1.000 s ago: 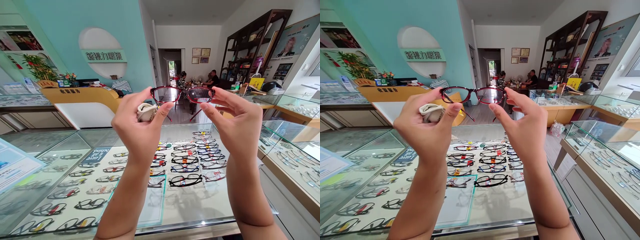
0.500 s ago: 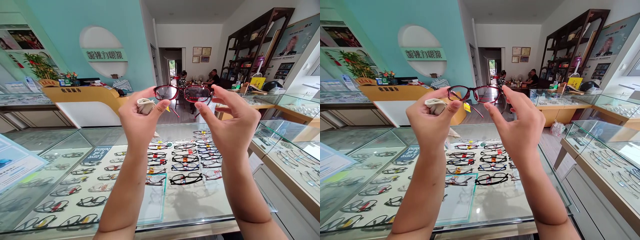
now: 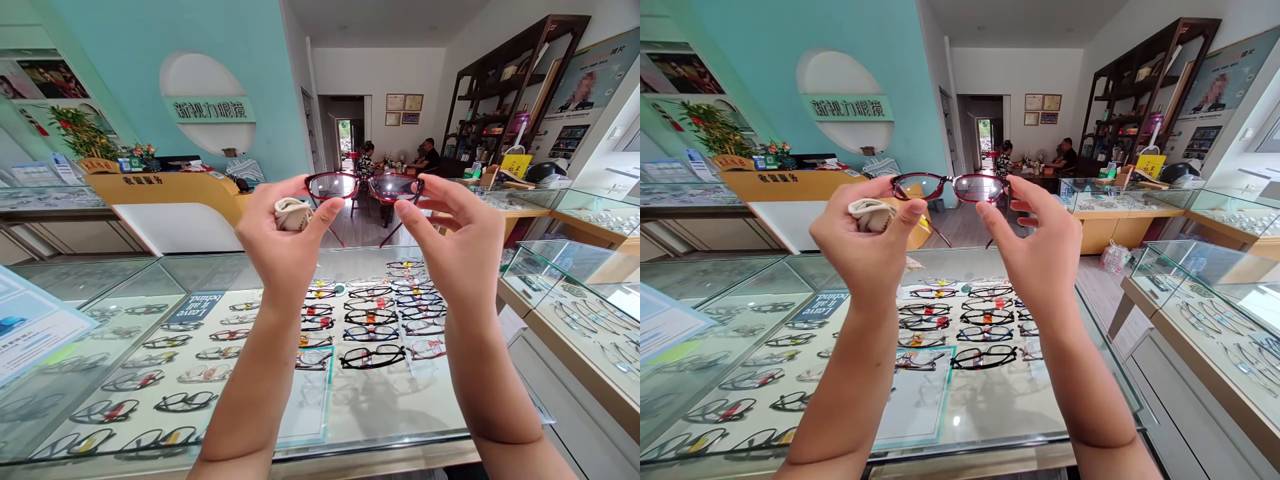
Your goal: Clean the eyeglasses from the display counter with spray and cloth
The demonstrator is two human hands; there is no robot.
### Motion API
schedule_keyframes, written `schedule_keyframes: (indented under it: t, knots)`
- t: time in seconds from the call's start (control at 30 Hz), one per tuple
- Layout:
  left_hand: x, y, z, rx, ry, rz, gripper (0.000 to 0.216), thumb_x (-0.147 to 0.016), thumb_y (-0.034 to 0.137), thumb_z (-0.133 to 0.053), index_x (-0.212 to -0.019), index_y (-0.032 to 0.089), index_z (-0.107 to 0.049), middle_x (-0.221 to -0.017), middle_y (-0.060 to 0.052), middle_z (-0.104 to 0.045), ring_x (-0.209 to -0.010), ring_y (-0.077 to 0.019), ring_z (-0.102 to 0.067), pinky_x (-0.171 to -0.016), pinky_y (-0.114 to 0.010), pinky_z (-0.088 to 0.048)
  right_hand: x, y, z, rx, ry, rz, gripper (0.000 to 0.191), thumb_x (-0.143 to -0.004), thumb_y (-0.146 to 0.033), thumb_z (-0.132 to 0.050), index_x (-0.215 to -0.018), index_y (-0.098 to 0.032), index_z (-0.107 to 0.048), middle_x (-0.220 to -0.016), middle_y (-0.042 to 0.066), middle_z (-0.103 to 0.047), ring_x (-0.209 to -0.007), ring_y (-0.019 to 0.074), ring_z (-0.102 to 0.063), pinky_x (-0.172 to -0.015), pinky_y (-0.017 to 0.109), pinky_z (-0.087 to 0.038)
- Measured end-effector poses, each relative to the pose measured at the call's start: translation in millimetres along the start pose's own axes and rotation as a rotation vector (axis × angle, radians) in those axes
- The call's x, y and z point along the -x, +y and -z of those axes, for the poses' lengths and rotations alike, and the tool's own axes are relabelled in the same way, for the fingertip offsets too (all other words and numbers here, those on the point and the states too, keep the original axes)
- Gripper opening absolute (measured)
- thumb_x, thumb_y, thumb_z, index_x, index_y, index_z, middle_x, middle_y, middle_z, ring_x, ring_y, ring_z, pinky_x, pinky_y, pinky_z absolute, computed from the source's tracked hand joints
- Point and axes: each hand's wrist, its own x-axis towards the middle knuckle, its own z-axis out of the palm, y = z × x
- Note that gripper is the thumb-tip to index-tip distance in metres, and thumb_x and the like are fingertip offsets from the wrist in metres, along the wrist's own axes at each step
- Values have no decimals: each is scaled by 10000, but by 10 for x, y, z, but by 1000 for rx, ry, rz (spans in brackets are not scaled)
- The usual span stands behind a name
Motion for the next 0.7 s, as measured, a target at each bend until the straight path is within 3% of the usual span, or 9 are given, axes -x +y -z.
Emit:
schedule_keyframes:
  t: [0.13, 0.4, 0.53, 0.7]
  knots:
    - [16, 122, 51, -87, 55, -85, 425, -848, 659, -923, -1143, 378, -805, -1078, -72, -784, -1087, -311, -732, -878, -537, -651, -40, 99, -10, -65, -79, -33, 476, -980, -527, -804, -1392, -289, -794, -1256, 101, -860, -1145, 299, -828, -925, 494, -719]
    - [20, 93, 81, -73, 54, -96, 494, -858, 651, -917, -1266, 413, -770, -1275, -94, -776, -1239, -351, -719, -755, -544, -662, -51, 73, -71, -110, -59, -18, 497, -975, -434, -809, -1459, -333, -755, -1398, 82, -819, -1265, 300, -799, -1016, 520, -711]
    - [33, 68, 74, -25, 35, -61, 554, -853, 692, -901, -1288, 376, -767, -1320, -99, -764, -1318, -363, -688, -783, -550, -660, -54, 95, -65, -86, -65, -22, 509, -984, -431, -794, -1481, -333, -739, -1422, 95, -806, -1271, 308, -796, -1022, 538, -703]
    - [17, 7, 67, -78, 68, -137, 665, -849, 795, -848, -1295, 308, -768, -1232, -86, -778, -1327, -383, -693, -808, -565, -625, -57, 115, -45, -46, -80, 1, 485, -998, -435, -775, -1469, -326, -739, -1434, 93, -798, -1244, 304, -800, -1003, 527, -704]
